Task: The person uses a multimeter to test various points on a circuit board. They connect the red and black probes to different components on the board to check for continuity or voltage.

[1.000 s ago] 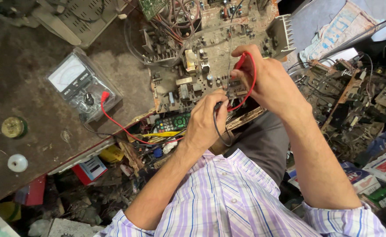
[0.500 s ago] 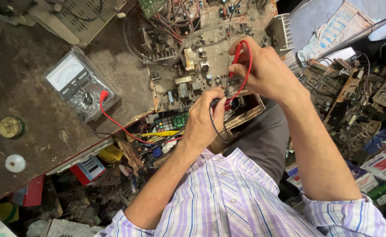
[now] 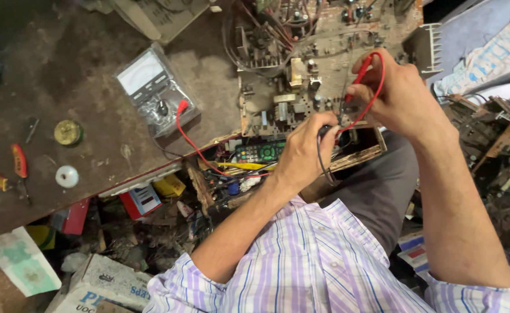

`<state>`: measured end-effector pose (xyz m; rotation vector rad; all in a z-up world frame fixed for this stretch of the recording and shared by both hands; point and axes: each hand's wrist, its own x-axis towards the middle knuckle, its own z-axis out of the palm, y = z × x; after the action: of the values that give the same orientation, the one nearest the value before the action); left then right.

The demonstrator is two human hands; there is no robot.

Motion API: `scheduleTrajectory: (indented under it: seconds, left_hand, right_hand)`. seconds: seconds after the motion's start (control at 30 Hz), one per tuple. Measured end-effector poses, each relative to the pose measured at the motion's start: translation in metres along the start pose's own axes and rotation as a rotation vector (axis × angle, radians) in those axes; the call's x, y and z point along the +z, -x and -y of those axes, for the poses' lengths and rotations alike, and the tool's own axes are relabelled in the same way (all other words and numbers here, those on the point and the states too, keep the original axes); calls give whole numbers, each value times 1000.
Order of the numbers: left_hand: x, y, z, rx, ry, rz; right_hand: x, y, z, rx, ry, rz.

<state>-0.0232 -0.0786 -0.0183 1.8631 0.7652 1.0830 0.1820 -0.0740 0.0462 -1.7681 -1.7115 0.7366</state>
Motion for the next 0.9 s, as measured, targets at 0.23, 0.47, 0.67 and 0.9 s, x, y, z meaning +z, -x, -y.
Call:
scheduleTrajectory:
  seconds: [0.23, 0.47, 0.67, 0.9]
  left_hand:
    - [-2, -1, 0, -4, -9, 29]
    - [-2, 0, 0, 14, -13, 26]
    - [-2, 1, 1, -10, -3, 37]
    - [0, -1, -2, 17, -8, 3]
  right_hand:
    - [1, 0, 5, 46, 30, 0]
    - [1, 1, 6, 29, 33, -11]
    - [1, 1, 6, 40, 56, -12]
    - [5, 10, 2, 27, 57, -77]
